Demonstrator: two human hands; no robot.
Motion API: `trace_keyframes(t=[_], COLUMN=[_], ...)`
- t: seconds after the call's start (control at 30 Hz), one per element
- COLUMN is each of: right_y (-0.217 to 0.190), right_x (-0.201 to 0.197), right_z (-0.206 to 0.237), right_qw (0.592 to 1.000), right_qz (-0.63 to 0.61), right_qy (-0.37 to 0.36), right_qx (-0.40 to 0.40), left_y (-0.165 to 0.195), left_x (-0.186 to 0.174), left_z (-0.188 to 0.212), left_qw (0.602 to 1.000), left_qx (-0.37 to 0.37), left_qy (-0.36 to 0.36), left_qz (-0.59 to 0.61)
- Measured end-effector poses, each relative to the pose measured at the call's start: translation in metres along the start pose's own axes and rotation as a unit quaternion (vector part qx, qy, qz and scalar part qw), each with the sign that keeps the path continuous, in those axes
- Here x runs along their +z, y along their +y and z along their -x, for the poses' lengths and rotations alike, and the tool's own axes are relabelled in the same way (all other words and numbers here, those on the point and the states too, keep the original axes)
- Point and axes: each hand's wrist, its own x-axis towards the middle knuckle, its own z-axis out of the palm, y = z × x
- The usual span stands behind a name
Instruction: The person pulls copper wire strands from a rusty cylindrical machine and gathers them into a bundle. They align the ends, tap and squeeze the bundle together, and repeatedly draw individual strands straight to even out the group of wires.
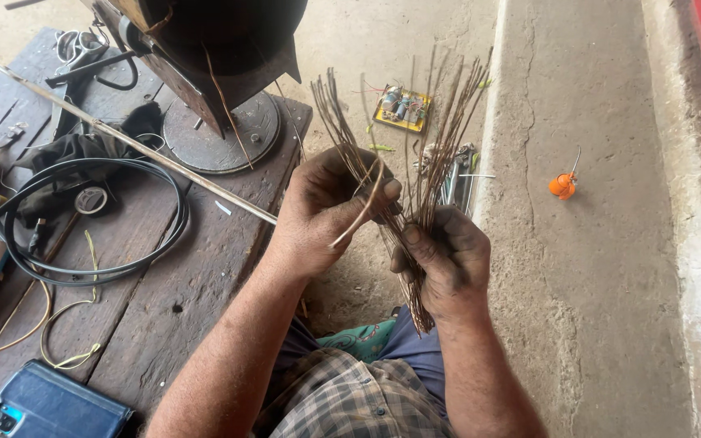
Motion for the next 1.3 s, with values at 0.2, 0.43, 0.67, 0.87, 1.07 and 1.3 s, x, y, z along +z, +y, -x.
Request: trace_keyframes(t=[0.2,0.43,0.67,0.87,1.07,1.3], right_y=[0.001,0.002,0.002,-0.001,-0.003,-0.005], right_x=[0.0,-0.003,-0.007,-0.007,-0.004,0.001], right_z=[-0.003,-0.004,-0.01,-0.011,-0.01,-0.011], right_qw=[1.0,0.999,0.995,0.995,0.994,0.994], right_qz=[-0.012,0.017,-0.072,-0.068,-0.066,-0.082], right_qy=[-0.01,-0.029,-0.059,-0.059,-0.062,-0.052], right_qx=[-0.006,-0.009,0.019,0.054,0.058,0.056], left_y=[-0.004,-0.007,-0.001,-0.001,0.001,0.003], left_x=[-0.001,0.0,0.003,0.004,0.005,-0.001], left_z=[-0.001,-0.002,-0.003,-0.006,-0.003,-0.001], left_qw=[0.997,0.992,0.994,0.994,0.991,0.987], left_qx=[-0.018,-0.012,-0.012,-0.018,-0.035,0.012], left_qy=[-0.004,0.005,-0.009,-0.001,0.022,-0.001], left_qz=[-0.071,-0.123,-0.105,-0.11,-0.126,-0.16])
